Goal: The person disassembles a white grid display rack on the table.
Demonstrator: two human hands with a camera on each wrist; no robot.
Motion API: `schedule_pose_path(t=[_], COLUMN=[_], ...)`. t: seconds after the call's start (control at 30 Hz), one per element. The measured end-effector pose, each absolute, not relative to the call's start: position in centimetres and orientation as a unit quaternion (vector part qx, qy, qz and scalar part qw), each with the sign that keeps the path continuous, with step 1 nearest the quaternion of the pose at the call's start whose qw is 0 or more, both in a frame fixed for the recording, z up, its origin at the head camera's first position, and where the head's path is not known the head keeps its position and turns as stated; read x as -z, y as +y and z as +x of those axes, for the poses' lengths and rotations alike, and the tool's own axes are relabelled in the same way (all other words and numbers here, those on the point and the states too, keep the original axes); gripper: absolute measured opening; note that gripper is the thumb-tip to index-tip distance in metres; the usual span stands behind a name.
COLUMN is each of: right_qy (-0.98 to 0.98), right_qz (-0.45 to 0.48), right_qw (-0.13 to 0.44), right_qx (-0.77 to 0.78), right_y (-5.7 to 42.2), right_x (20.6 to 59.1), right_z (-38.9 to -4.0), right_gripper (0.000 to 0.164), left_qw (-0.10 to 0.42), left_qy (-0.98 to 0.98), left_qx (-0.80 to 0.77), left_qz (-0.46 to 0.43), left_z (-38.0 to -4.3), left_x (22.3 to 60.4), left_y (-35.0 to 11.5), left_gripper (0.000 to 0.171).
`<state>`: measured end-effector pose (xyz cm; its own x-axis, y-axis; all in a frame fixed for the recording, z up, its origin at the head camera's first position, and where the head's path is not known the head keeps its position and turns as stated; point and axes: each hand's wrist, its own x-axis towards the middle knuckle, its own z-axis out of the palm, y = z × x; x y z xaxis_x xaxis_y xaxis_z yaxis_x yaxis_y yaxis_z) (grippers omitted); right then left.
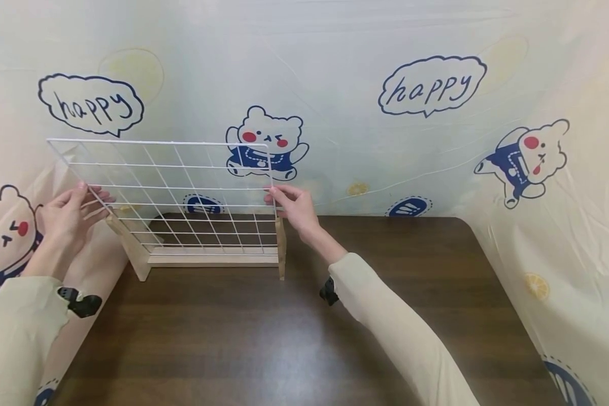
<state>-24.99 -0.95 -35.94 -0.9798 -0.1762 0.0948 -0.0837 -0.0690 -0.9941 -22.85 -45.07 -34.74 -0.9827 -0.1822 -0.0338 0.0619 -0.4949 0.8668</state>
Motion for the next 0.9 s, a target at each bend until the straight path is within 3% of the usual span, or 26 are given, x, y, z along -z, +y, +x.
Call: schedule_pose_path(t=[0.6, 0.9], right_qy=[0.668, 0.658], right_qz=[-0.111, -0.123], right_qw=[0.063, 0.05], right_qx=[0.733, 0.741], right_y=[-0.64, -0.66], right_x=[35.51, 35.75], right_z=[-25.13, -25.65], right_gripper=[0.033, 0.03], left_qw=[0.061, 0.074], left_qy=[-0.488, -0.473], left_qx=[0.87, 0.877], left_qz=[0.032, 0.038], left_z=[-22.85, -22.92], left_x=[34.62, 34.1], left_y=[-45.24, -44.96], left_gripper=[0.026, 0.026])
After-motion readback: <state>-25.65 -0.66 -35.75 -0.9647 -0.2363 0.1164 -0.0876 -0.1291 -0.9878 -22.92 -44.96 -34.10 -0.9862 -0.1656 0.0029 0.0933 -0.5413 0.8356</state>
